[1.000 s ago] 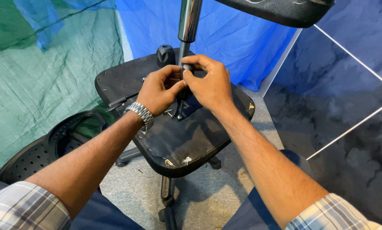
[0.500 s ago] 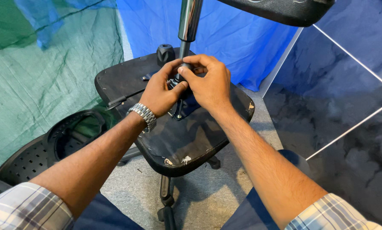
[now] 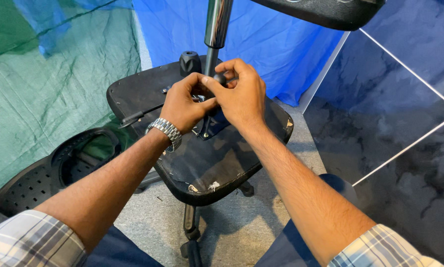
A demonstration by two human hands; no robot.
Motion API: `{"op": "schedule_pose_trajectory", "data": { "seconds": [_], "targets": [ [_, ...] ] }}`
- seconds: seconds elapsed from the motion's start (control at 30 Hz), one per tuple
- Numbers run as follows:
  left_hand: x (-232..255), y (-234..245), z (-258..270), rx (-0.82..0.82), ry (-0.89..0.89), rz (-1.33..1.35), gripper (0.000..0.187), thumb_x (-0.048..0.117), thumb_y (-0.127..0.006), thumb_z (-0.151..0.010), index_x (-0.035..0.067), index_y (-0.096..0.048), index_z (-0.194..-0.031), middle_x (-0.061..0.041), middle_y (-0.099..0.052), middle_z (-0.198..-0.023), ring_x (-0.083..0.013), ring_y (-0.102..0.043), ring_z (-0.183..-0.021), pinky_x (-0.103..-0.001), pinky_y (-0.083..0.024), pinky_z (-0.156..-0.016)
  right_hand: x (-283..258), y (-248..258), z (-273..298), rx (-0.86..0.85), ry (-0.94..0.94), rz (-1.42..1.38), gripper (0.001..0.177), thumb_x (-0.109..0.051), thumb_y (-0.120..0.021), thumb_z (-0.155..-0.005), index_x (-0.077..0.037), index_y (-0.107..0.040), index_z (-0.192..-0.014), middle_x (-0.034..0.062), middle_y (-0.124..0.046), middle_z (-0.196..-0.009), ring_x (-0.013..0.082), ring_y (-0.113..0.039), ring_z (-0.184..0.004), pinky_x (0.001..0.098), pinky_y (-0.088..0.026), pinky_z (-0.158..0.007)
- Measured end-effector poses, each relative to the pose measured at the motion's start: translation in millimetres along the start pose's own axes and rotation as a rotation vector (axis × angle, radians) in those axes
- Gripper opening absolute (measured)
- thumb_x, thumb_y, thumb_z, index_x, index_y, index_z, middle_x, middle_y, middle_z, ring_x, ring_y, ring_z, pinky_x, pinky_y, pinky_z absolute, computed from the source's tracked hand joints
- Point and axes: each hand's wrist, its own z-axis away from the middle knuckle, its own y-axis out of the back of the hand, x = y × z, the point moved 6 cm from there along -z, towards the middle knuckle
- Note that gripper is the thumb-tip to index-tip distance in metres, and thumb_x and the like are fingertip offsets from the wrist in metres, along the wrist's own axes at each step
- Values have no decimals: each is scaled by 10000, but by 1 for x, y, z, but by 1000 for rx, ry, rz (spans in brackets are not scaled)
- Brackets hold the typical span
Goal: The person assembles an office chair by attaching the seat base to the gas lift column. They use an Allen key to tighten the central bolt, securing the components together.
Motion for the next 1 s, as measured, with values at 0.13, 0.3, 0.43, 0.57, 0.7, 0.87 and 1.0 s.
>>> {"op": "schedule_pose_trajectory", "data": {
  "seconds": [0.13,0.3,0.43,0.57,0.7,0.87,1.0],
  "targets": [
    [9,-1,2,-6,-124,178,392,198,-805,-848,23,-671,-1172,-75,-773,-1036,-141,-739,-960,-296,-577,-786,3,0,0,-35,10,-101,275,-196,-836,-826,-71,-768,-1062,55,-786,-941,131,-767,-855,285,-609,-760],
    [5,-2,2,-40,-77,208,350,169,-712,-924,32,-682,-1245,-62,-781,-1035,-152,-757,-928,-292,-605,-800,6,-2,-2,-75,26,-120,319,-135,-784,-850,-90,-757,-1165,72,-816,-1034,132,-777,-950,291,-603,-872],
    [7,3,3,30,-99,124,304,181,-738,-904,24,-701,-1161,-72,-781,-963,-138,-759,-894,-291,-599,-749,0,1,-1,-33,76,-90,524,-203,-823,-801,-90,-687,-1294,91,-729,-1135,159,-734,-982,312,-597,-820],
    [8,2,4,40,-86,90,263,174,-733,-895,31,-704,-1113,-73,-788,-926,-131,-769,-865,-285,-591,-731,2,3,-1,-5,-38,51,544,-359,-910,-759,-70,-699,-1169,95,-696,-995,187,-702,-823,334,-586,-710],
    [11,1,2,24,-100,56,297,176,-759,-862,39,-701,-1119,-71,-791,-946,-144,-763,-880,-304,-577,-743,6,4,1,-9,-107,-4,378,-321,-851,-800,-68,-730,-1053,64,-760,-917,155,-731,-783,318,-591,-699],
    [13,-1,-1,-4,-101,89,349,177,-745,-876,38,-695,-1192,-94,-791,-1016,-157,-764,-933,-322,-587,-791,11,4,1,-6,-68,-51,323,-234,-821,-818,-65,-752,-1085,74,-799,-948,149,-754,-791,309,-597,-729],
    [12,-4,-1,-28,-30,8,415,170,-710,-890,60,-681,-1289,-117,-789,-1048,-187,-768,-893,-341,-585,-804,11,0,2,-30,-3,-111,336,-177,-794,-832,-57,-751,-1143,91,-789,-1019,165,-777,-876,318,-613,-776]
  ]
}}
